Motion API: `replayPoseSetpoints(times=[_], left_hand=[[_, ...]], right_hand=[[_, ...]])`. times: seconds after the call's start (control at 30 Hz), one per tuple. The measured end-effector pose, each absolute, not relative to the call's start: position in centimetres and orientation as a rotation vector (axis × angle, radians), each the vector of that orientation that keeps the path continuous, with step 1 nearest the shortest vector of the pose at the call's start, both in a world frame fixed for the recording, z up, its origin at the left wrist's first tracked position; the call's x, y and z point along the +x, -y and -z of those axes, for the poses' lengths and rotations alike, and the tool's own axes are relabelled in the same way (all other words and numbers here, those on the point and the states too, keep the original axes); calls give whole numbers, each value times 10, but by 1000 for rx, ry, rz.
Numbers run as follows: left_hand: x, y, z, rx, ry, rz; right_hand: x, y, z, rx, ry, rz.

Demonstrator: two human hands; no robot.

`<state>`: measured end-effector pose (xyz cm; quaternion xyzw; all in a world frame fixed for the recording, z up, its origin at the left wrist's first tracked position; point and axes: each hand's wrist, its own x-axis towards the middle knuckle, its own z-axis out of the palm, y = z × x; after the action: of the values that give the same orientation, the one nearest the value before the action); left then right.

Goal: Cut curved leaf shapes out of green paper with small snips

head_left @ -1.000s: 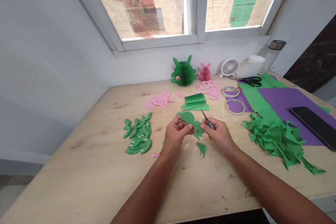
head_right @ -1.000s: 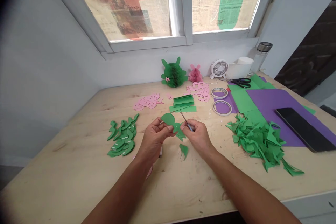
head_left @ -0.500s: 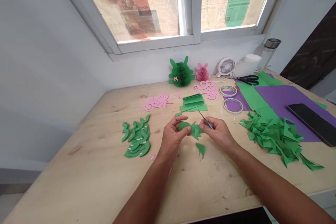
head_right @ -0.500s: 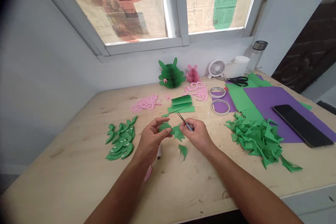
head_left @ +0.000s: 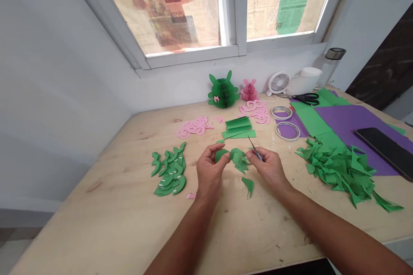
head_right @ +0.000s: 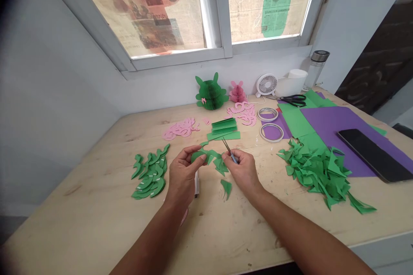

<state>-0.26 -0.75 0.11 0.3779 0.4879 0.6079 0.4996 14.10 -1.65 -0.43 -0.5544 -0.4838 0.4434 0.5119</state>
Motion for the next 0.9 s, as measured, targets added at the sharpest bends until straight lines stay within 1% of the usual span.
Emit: replayPoseSetpoints(times=[0.17, 0.4, 0.67, 0.9], left_hand=[[-2, 9, -6, 875, -1256, -1530], [2, 11, 4, 960, -1191, -1484], [4, 14, 8, 1029, -1129, -1359], [3, 11, 9, 972, -1149, -1213]], right_hand=[[142, 17, 3, -1378, 1062, -1041], [134, 19, 11, -1262, 1193, -1151], [137, 17, 15, -1326, 1181, -1108], [140, 17, 12, -1391, 1323, -953]])
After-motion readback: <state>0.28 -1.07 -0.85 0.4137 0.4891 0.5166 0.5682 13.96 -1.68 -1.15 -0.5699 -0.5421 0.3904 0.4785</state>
